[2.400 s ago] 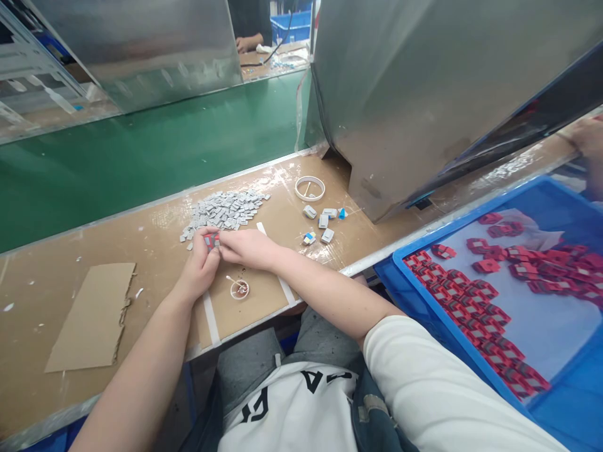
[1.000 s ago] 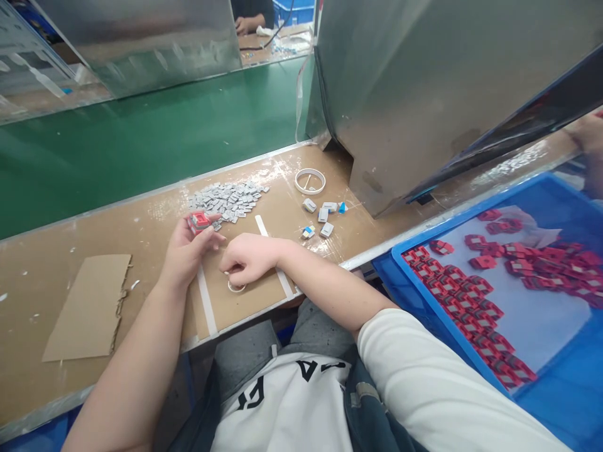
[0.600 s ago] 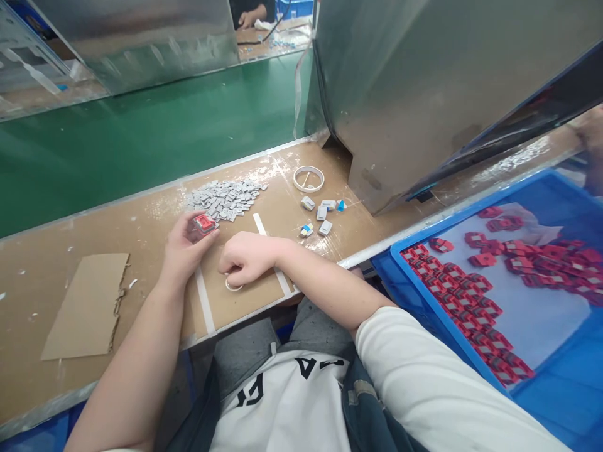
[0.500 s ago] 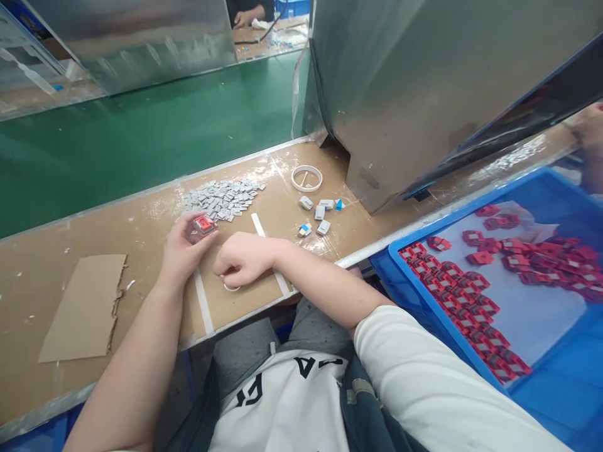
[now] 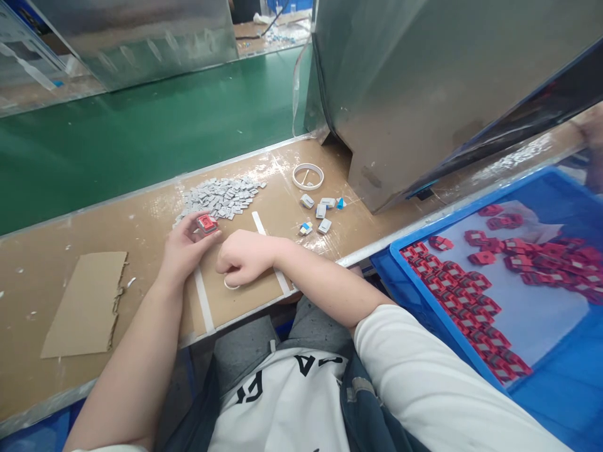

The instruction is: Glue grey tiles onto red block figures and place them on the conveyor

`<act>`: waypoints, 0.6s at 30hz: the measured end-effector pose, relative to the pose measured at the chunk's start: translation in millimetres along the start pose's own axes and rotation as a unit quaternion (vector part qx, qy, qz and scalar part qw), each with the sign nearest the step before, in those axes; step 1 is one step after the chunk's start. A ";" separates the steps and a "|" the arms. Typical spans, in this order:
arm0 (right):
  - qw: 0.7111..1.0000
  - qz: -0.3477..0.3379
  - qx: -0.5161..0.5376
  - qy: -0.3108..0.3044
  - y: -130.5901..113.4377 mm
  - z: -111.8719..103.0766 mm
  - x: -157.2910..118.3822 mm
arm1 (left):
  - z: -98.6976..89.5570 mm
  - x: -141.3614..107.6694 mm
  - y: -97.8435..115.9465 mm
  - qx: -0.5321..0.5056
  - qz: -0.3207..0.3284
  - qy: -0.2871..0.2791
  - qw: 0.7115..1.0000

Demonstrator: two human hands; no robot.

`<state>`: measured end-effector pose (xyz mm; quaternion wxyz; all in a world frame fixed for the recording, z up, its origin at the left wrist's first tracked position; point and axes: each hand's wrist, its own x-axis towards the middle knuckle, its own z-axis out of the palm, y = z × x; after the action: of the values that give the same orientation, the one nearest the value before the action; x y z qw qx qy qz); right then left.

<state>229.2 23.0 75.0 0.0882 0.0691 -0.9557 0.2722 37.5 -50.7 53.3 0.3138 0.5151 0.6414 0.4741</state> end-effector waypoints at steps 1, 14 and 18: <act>1.000 -0.002 0.018 0.001 -0.2 0.1 0.0 | -0.6 0.0 0.8 0.012 -0.003 -0.005 1.000; 0.877 0.156 0.041 0.453 29.5 7.9 0.6 | -4.8 -2.1 -1.1 0.132 0.018 -0.086 0.987; 0.881 0.163 0.050 0.442 32.7 11.7 4.1 | -3.7 -3.7 3.0 0.171 0.013 -0.082 0.982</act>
<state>217.7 43.9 49.4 0.4523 -0.2106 -0.8005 0.3321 36.3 -55.2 57.1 0.2664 0.6069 0.6779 0.3180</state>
